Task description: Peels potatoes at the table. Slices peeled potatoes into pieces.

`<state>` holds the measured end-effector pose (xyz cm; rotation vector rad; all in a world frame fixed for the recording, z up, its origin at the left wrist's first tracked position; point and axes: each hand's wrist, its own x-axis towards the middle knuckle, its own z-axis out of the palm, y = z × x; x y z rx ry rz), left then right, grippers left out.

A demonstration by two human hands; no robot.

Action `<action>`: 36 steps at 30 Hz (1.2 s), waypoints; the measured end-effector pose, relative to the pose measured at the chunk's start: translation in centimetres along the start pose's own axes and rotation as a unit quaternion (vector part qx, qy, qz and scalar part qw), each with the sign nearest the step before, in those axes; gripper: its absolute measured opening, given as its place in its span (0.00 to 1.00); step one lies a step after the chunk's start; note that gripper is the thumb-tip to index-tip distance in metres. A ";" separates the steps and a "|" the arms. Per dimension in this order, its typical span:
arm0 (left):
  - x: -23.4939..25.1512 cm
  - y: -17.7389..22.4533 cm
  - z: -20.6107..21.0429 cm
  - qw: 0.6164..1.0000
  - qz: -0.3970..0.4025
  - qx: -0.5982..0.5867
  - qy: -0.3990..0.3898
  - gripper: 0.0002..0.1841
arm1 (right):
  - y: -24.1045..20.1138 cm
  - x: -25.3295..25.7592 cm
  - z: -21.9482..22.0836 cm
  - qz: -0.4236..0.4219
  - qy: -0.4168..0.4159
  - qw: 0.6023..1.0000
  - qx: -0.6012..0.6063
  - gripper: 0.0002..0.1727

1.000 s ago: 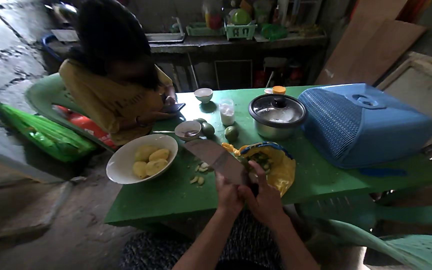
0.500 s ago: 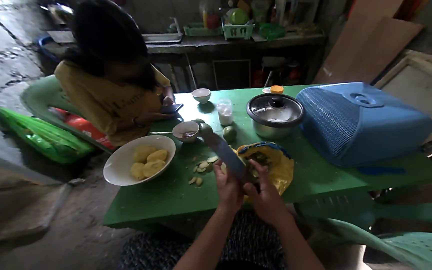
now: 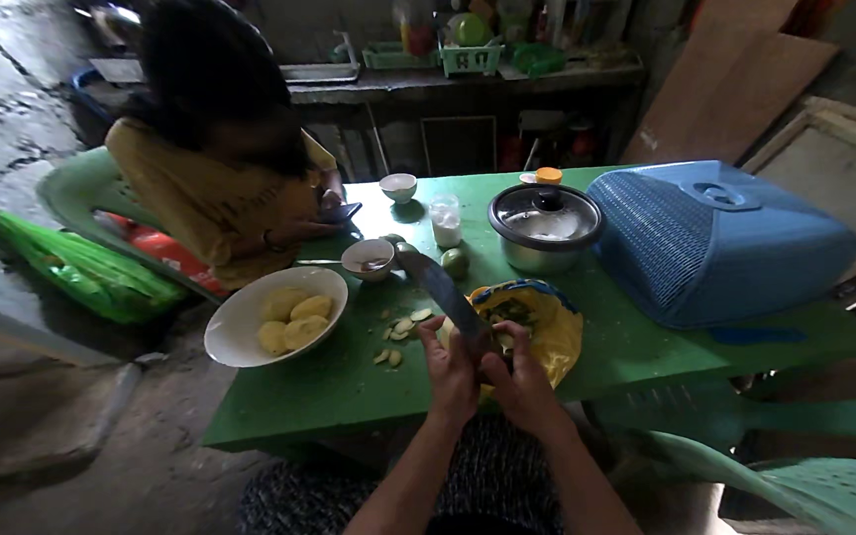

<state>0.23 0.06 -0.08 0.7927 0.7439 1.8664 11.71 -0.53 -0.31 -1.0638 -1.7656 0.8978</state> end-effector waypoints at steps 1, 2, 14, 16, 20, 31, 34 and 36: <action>0.1 -0.1 -0.1 1.000 0.005 0.001 -0.006 0.18 | 0.0 0.1 -0.1 -0.002 -0.004 1.000 0.020 0.42; 0.2 -0.1 -0.2 1.000 0.007 -0.001 -0.010 0.18 | -0.1 0.2 -0.1 -0.002 -0.007 1.000 0.030 0.43; -0.1 0.3 -0.3 0.999 -0.018 -0.017 0.024 0.15 | 0.0 -0.8 0.0 -0.025 -0.023 0.997 -0.065 0.50; -0.2 0.7 -0.1 0.999 -0.031 -0.011 0.024 0.14 | 0.1 -0.9 0.0 -0.040 -0.020 0.996 -0.083 0.51; -0.3 0.9 0.0 0.999 -0.042 -0.014 0.026 0.11 | 0.1 -1.1 -0.4 -0.053 -0.026 0.992 -0.115 0.53; -0.2 0.7 -0.4 1.000 -0.011 0.017 0.007 0.13 | 0.3 -1.1 -0.5 -0.045 -0.032 0.994 -0.098 0.52; 0.0 0.7 -0.3 0.998 0.006 0.057 0.026 0.16 | 0.2 -1.0 -0.2 -0.032 -0.033 0.998 -0.048 0.50; 0.2 0.6 -0.4 0.996 0.022 0.080 0.028 0.21 | 0.2 -0.9 -0.1 -0.026 -0.031 0.999 -0.020 0.48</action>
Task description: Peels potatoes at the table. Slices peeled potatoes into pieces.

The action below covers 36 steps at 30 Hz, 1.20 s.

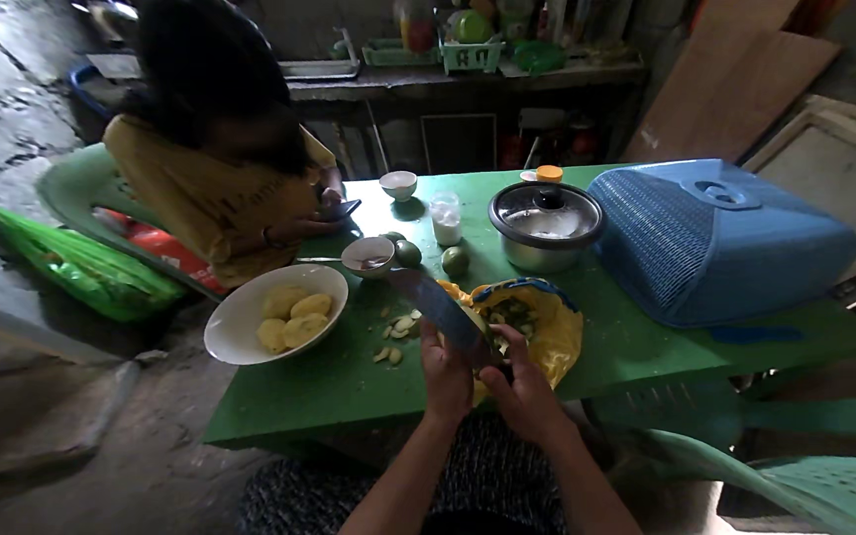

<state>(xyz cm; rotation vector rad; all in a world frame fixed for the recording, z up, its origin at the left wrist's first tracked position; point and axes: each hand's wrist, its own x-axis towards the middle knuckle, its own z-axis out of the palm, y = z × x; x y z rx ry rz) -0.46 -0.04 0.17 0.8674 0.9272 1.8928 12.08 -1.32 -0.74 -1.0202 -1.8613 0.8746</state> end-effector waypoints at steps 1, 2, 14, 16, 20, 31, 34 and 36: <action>0.0 -0.1 0.0 1.000 0.007 0.003 0.000 0.22 | 0.0 0.0 0.1 -0.001 0.005 1.000 0.006 0.47; 0.0 -0.2 0.0 1.000 0.014 0.006 0.000 0.22 | 0.0 0.1 0.3 -0.004 0.012 1.000 0.007 0.46; 0.3 -1.8 -0.9 0.975 0.175 0.126 -0.052 0.18 | -0.3 1.7 -0.2 0.062 -0.023 0.971 0.229 0.28; 0.4 -2.0 -1.1 0.967 0.199 0.147 -0.062 0.18 | -0.7 1.8 -0.5 0.088 -0.026 0.967 0.237 0.28; 0.4 -2.1 -1.5 0.945 0.250 0.189 -0.093 0.20 | -1.2 2.1 -0.8 0.158 -0.035 0.945 0.283 0.28; 2.2 -0.6 -0.7 0.995 -0.095 -0.035 -0.004 0.25 | -0.4 1.7 -0.4 0.101 0.000 0.992 0.077 0.43; 1.6 -0.4 -0.7 0.994 -0.083 -0.063 -0.016 0.13 | -0.6 0.7 0.3 0.043 0.006 0.999 -0.005 0.49; 1.2 -0.4 -0.7 0.993 -0.081 -0.088 -0.014 0.11 | -0.7 0.3 0.6 0.017 0.018 0.999 -0.043 0.52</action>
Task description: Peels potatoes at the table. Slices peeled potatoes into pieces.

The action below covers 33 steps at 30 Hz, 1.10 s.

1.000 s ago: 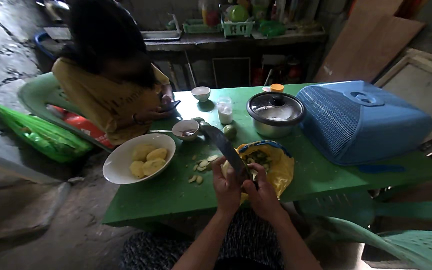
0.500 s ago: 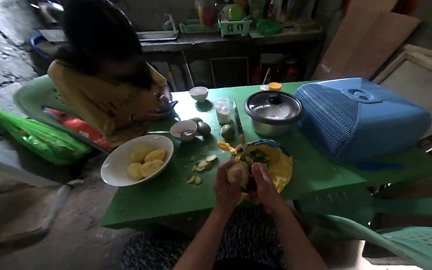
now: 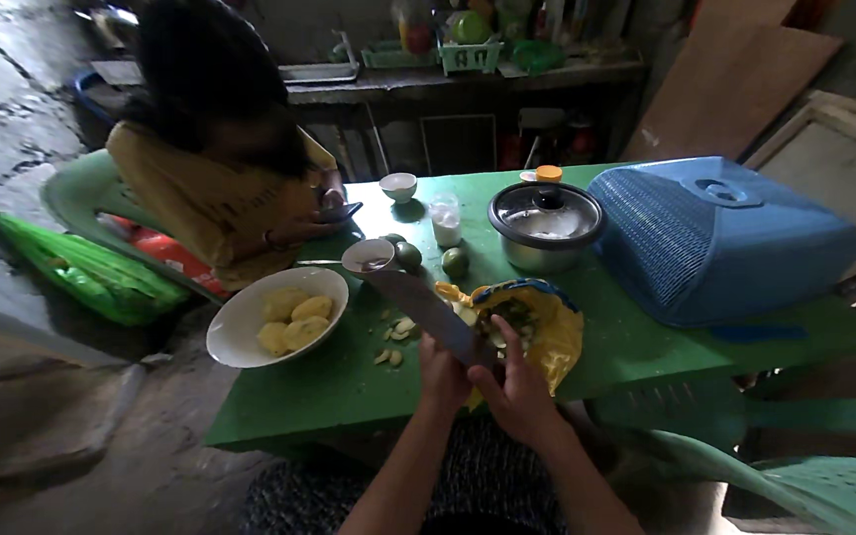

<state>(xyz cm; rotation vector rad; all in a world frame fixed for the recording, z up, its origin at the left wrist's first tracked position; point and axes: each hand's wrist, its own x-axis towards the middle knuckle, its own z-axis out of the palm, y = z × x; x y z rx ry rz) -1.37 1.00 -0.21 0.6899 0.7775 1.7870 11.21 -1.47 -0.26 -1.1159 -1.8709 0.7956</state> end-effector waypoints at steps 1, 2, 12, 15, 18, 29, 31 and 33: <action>-0.1 0.0 0.0 1.000 -0.005 -0.009 0.003 0.10 | -0.1 -0.1 0.0 -0.003 0.001 1.000 -0.012 0.52; -0.2 0.1 0.2 1.000 -0.013 -0.018 0.013 0.10 | -0.1 -0.1 0.0 0.000 -0.003 1.000 -0.021 0.53; -1.2 1.0 1.9 0.998 -0.032 -0.002 0.060 0.20 | -0.2 0.3 -0.5 0.056 0.034 0.998 -0.013 0.47; -0.8 1.0 1.8 0.997 -0.032 -0.030 0.070 0.15 | -0.2 -0.4 -0.6 0.028 0.004 0.999 0.021 0.48; -1.1 1.2 1.8 0.997 -0.028 -0.039 0.067 0.10 | -0.4 -1.0 -0.3 0.011 -0.012 1.000 0.004 0.49; -1.2 1.2 1.9 0.997 -0.023 -0.007 0.067 0.10 | -0.3 -0.5 0.5 0.019 0.041 0.997 -0.067 0.47; -1.3 0.8 1.8 0.997 -0.042 0.018 0.054 0.14 | 0.0 0.8 0.0 0.062 0.013 0.998 0.006 0.41; -1.7 0.5 1.7 0.997 -0.070 0.016 0.030 0.16 | 0.5 2.1 -1.0 0.104 0.000 0.991 0.081 0.35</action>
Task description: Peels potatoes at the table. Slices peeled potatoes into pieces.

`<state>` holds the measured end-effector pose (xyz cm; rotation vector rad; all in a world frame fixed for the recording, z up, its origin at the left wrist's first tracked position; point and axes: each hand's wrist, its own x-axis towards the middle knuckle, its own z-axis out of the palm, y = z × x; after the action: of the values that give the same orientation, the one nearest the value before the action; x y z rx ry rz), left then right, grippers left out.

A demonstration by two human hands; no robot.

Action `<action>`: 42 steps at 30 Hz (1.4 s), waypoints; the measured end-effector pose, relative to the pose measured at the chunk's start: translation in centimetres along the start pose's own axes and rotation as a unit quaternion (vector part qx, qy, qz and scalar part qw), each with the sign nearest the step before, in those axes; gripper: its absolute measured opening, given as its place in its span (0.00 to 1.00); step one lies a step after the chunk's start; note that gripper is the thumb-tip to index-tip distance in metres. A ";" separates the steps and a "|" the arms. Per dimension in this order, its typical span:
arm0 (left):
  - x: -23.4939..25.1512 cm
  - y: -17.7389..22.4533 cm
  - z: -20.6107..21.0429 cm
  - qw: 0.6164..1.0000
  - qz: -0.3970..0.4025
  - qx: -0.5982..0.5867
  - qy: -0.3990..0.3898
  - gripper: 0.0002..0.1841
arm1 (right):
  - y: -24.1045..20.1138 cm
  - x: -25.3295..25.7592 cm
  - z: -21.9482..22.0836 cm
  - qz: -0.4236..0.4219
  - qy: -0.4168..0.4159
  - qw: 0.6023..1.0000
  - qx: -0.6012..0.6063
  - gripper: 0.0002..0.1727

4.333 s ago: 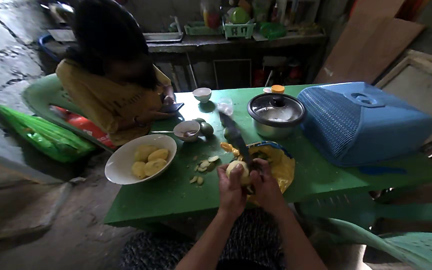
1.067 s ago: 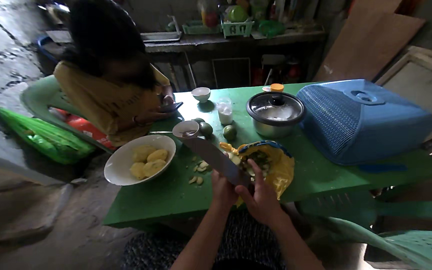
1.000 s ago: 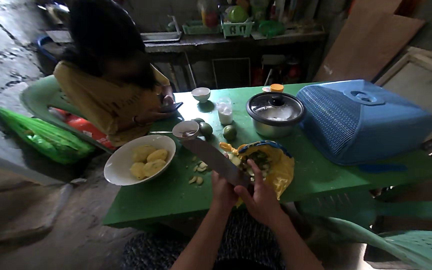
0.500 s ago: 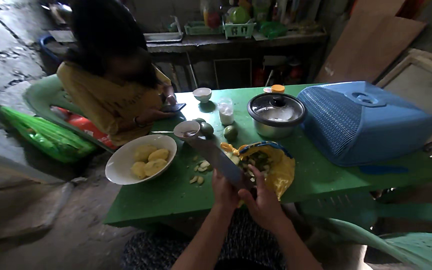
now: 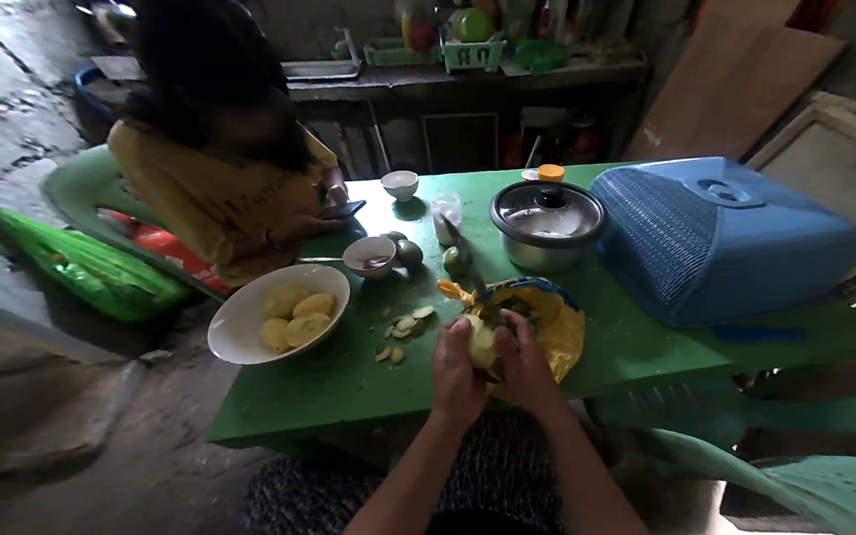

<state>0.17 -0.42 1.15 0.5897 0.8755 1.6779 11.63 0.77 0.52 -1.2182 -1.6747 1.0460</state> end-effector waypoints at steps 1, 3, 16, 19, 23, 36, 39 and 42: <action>0.0 0.0 -0.1 1.000 -0.019 -0.012 -0.014 0.16 | 0.0 0.4 -0.4 0.014 0.008 1.000 0.021 0.34; 0.6 0.2 -0.6 0.997 -0.050 -0.047 -0.039 0.16 | 0.0 0.5 -0.8 0.008 0.020 0.999 0.041 0.33; 2.0 0.2 -2.4 0.979 -0.076 -0.162 -0.098 0.18 | 0.0 -4.0 0.2 -0.121 0.005 0.976 -0.181 0.52; 1.5 0.3 -2.1 0.982 -0.079 -0.154 -0.073 0.19 | 0.3 -4.1 0.4 -0.130 0.013 0.970 -0.207 0.54; 0.9 0.4 -1.3 0.991 -0.055 -0.122 -0.028 0.14 | 0.6 -3.6 0.9 -0.124 0.045 0.967 -0.219 0.52; 1.6 0.2 -1.7 0.994 -0.027 -0.067 -0.082 0.18 | 0.7 -3.1 0.0 -0.059 -0.031 0.993 -0.096 0.52; 1.5 0.3 -1.6 0.993 -0.032 -0.076 -0.083 0.19 | 0.5 -3.5 0.0 -0.067 -0.025 0.989 -0.126 0.54; 1.4 0.2 -1.5 0.996 -0.018 -0.056 -0.067 0.18 | 0.6 -3.3 0.1 -0.074 -0.019 0.987 -0.144 0.54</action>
<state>-1.45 0.48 0.40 0.5982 0.6873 1.6238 12.43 -2.38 -0.47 -1.2357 -1.9637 0.7583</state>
